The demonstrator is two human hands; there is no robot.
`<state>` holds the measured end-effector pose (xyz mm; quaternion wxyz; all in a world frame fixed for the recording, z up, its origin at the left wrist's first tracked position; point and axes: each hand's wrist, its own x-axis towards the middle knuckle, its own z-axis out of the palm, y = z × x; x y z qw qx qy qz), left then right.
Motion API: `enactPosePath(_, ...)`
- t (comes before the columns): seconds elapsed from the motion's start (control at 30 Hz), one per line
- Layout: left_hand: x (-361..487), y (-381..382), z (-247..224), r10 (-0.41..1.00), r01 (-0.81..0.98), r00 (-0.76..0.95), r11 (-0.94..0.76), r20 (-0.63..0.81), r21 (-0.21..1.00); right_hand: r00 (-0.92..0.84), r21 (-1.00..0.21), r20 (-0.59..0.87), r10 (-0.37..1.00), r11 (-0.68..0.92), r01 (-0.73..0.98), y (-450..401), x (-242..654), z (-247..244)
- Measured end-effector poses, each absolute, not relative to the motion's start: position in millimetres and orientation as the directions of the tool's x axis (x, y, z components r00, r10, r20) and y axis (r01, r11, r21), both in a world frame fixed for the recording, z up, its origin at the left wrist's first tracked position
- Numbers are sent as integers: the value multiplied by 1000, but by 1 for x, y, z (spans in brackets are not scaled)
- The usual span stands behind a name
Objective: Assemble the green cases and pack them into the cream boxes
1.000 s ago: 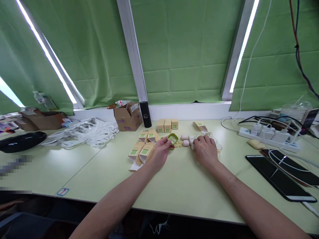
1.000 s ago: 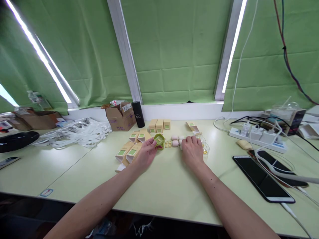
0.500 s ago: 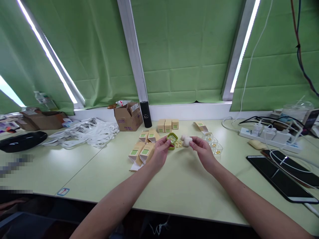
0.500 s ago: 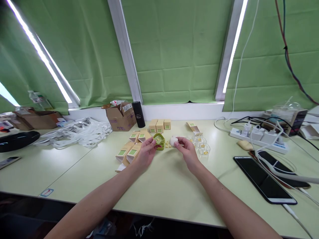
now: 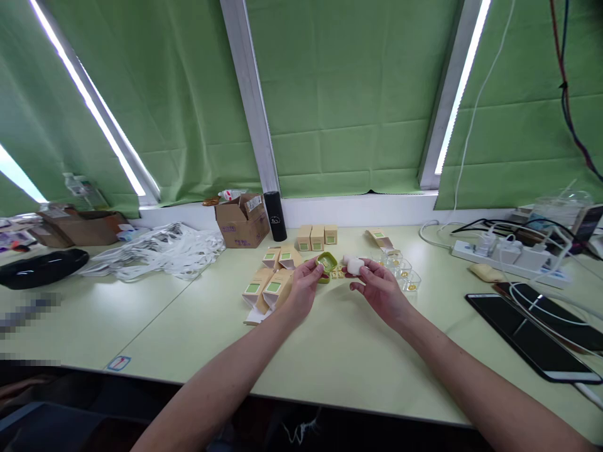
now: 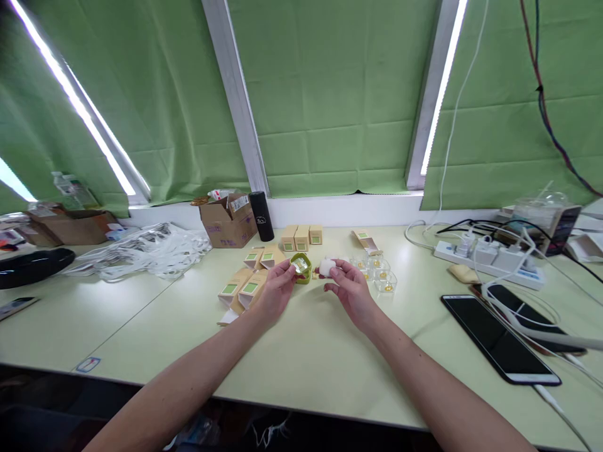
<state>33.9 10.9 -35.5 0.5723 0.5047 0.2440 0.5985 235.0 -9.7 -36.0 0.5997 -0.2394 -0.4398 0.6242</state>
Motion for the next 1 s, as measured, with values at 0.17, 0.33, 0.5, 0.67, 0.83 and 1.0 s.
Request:
enactPosePath(0.17,34,10,-35,930,-430,169,-230,328,873,-135,-822,217,967,106,-559,-14,234,-33)
enactPosePath(0.33,35,9,-34,930,-386,185,-229,318,894,-144,-834,250,958,137,-535,-16,234,-31)
enactPosePath(0.5,35,9,-33,928,-351,196,-234,316,906,-167,-851,283,944,167,-498,-15,233,-31)
enactPosePath(0.67,36,7,-33,945,-286,145,-242,292,927,-108,-871,307,946,233,-431,-11,233,-34)
enactPosePath(0.83,39,4,-29,943,-182,135,-279,305,943,-38,-871,307,951,265,-415,-7,233,-37)
enactPosePath(1.0,40,4,-28,941,-73,138,-302,309,951,-2,-894,321,947,302,-331,-5,233,-36)
